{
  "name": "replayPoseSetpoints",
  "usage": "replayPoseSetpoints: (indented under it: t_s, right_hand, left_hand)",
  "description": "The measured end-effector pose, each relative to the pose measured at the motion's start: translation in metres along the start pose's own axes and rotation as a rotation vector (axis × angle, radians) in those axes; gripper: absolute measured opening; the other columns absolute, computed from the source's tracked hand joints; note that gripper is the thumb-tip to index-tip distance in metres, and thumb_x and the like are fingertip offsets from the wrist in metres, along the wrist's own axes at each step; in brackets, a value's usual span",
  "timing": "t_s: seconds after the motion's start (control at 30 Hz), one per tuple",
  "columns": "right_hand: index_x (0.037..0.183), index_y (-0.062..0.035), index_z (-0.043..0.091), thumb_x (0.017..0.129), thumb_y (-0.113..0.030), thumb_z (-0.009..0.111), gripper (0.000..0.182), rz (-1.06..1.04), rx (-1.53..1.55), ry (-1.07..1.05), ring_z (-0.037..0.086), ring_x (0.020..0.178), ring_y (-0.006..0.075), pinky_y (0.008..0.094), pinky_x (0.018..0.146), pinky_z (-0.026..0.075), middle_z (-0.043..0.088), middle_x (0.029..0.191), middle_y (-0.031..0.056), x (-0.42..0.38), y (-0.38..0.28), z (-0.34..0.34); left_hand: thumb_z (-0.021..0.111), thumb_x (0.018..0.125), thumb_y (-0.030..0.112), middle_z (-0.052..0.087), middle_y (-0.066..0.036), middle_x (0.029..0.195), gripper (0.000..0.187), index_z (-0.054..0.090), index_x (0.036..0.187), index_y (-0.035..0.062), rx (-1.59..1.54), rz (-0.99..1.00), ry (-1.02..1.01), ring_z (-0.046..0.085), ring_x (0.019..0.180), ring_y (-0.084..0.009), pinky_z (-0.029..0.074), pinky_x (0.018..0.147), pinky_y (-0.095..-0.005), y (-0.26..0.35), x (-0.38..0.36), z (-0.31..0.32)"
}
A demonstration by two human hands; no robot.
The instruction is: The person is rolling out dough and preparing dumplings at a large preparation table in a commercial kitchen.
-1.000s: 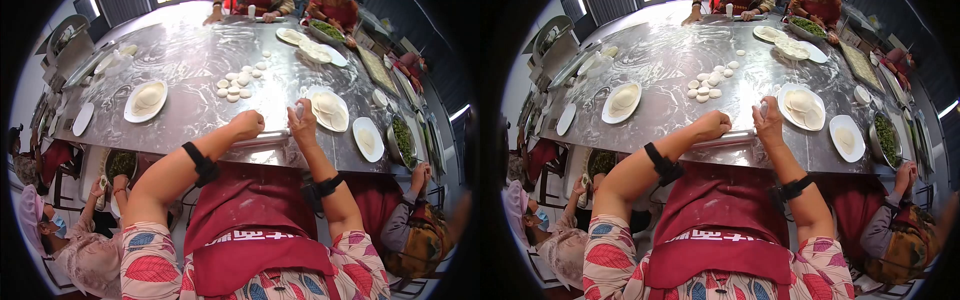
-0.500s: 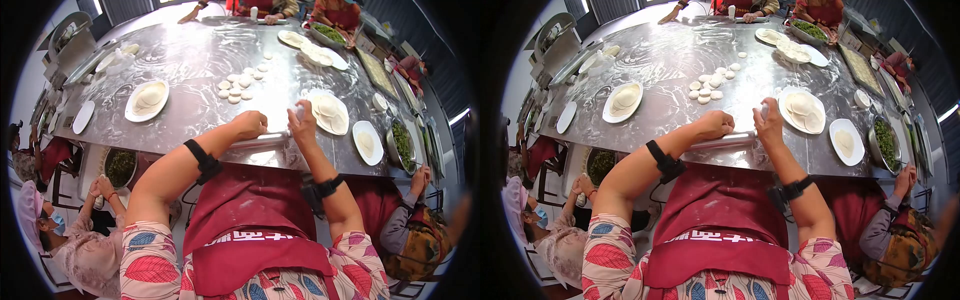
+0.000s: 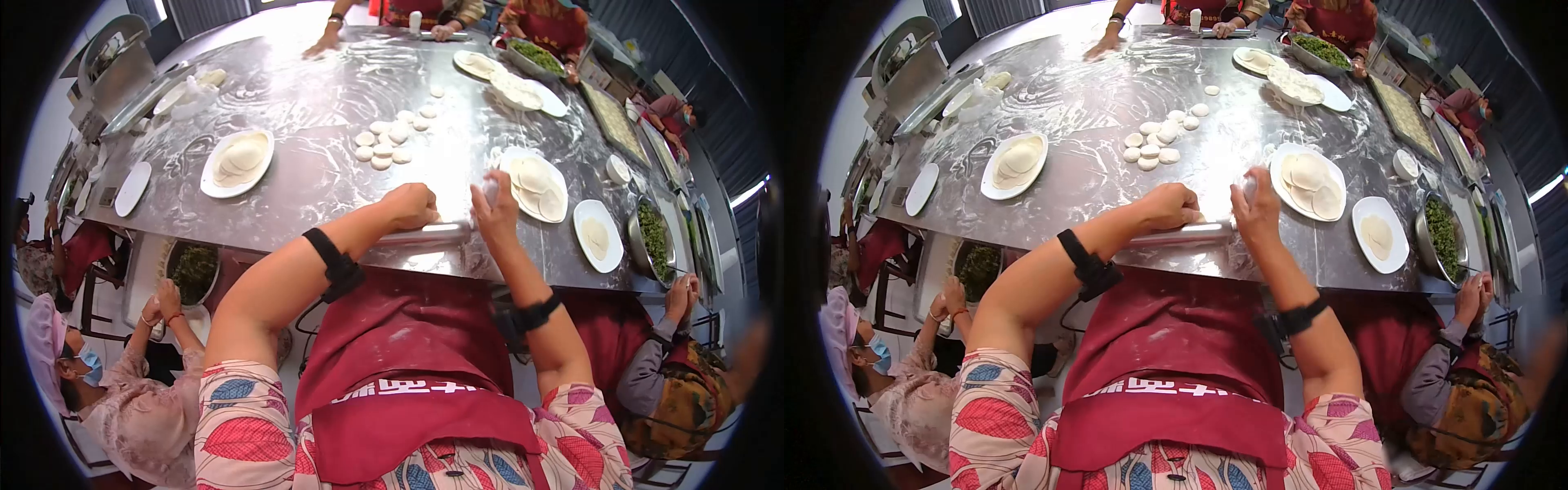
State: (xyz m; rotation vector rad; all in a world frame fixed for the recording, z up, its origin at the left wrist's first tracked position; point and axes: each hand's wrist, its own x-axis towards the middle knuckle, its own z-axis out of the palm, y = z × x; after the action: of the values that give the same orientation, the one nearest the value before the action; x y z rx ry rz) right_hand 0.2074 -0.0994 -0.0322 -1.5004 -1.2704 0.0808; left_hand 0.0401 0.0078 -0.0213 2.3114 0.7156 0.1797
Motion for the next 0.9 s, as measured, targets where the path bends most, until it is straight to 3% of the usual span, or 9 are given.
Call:
replayPoseSetpoints:
  t_s: [0.17,0.27,0.33,0.43,0.73,0.77,0.8,0.87,0.9]
  right_hand:
    - [0.104,-0.0065,0.045,0.084,-0.005,0.061,0.025,0.046,0.134,-0.017,0.056,0.047,0.0173,0.0309,0.044,0.042,0.053,0.059,0.0088,-0.052,-0.026,-0.028]
    - [0.104,-0.0065,0.045,0.085,-0.006,0.061,0.025,0.043,0.072,-0.009,0.056,0.047,0.0176,0.0313,0.044,0.042,0.053,0.058,0.0087,-0.027,-0.009,-0.015]
    - [0.105,-0.0065,0.044,0.085,-0.007,0.061,0.026,-0.344,-0.257,0.131,0.056,0.049,0.019,0.0329,0.046,0.042,0.052,0.057,0.0093,0.007,0.006,0.006]
    - [0.105,-0.0067,0.044,0.085,-0.007,0.061,0.026,-0.013,-0.064,0.01,0.056,0.05,0.0201,0.0339,0.047,0.042,0.051,0.057,0.0099,0.015,0.002,0.012]
    - [0.103,-0.0051,0.044,0.085,-0.006,0.06,0.024,0.106,0.046,-0.016,0.057,0.051,0.0207,0.0355,0.047,0.042,0.053,0.062,0.0123,-0.046,-0.033,-0.027]
    - [0.104,-0.0048,0.044,0.085,-0.006,0.061,0.025,0.034,0.005,0.012,0.057,0.052,0.0249,0.0373,0.049,0.043,0.054,0.064,0.0139,-0.03,-0.016,-0.016]
    - [0.105,-0.0056,0.045,0.083,-0.006,0.061,0.027,-0.291,-0.223,0.131,0.056,0.053,0.0294,0.0395,0.053,0.043,0.055,0.065,0.0148,-0.009,0.0,-0.005]
    - [0.105,-0.0062,0.045,0.083,-0.006,0.062,0.028,0.049,-0.078,-0.006,0.055,0.054,0.0321,0.0408,0.055,0.044,0.055,0.065,0.0148,0.012,-0.002,0.009]
    - [0.105,-0.0062,0.044,0.083,-0.006,0.061,0.028,0.001,-0.09,0.014,0.056,0.054,0.0308,0.0401,0.054,0.044,0.055,0.064,0.0142,0.01,-0.002,0.008]
  left_hand:
    - [0.063,0.076,0.014,0.066,-0.017,0.077,0.017,0.067,0.085,-0.0003,-0.24,-0.129,-0.064,0.063,0.072,-0.0266,0.048,0.068,-0.0358,-0.013,-0.006,0.001]
    - [0.062,0.076,0.014,0.066,-0.016,0.076,0.017,0.067,0.085,-0.0001,-0.098,-0.05,-0.055,0.063,0.073,-0.0269,0.049,0.069,-0.0367,-0.003,-0.018,-0.006]
    - [0.062,0.077,0.015,0.066,-0.016,0.076,0.018,0.067,0.086,0.0001,0.017,-0.06,0.03,0.064,0.074,-0.0275,0.049,0.07,-0.0374,-0.003,-0.009,-0.003]
    - [0.063,0.077,0.017,0.067,-0.017,0.079,0.02,0.067,0.087,0.0004,0.013,-0.076,0.0,0.064,0.077,-0.0288,0.048,0.07,-0.0384,0.003,-0.001,-0.004]
    - [0.061,0.078,0.016,0.064,-0.018,0.075,0.018,0.064,0.084,-0.001,-0.069,-0.016,-0.121,0.063,0.075,-0.0278,0.047,0.068,-0.0388,-0.004,-0.019,-0.004]
    - [0.061,0.079,0.016,0.065,-0.017,0.075,0.019,0.064,0.084,-0.0009,-0.034,-0.037,-0.088,0.063,0.074,-0.0274,0.047,0.068,-0.0386,0.0,-0.019,-0.006]
    - [0.06,0.08,0.017,0.065,-0.017,0.076,0.019,0.065,0.085,-0.0008,0.001,-0.055,-0.051,0.062,0.074,-0.0269,0.047,0.068,-0.0383,0.006,-0.017,-0.007]
    - [0.06,0.081,0.018,0.065,-0.018,0.077,0.02,0.065,0.086,-0.0006,0.015,-0.069,-0.033,0.062,0.074,-0.0271,0.046,0.068,-0.0381,0.012,-0.01,-0.007]
    - [0.059,0.082,0.018,0.065,-0.018,0.078,0.02,0.065,0.087,-0.0006,-0.007,-0.066,-0.051,0.062,0.074,-0.0278,0.046,0.069,-0.0381,0.013,-0.005,-0.007]
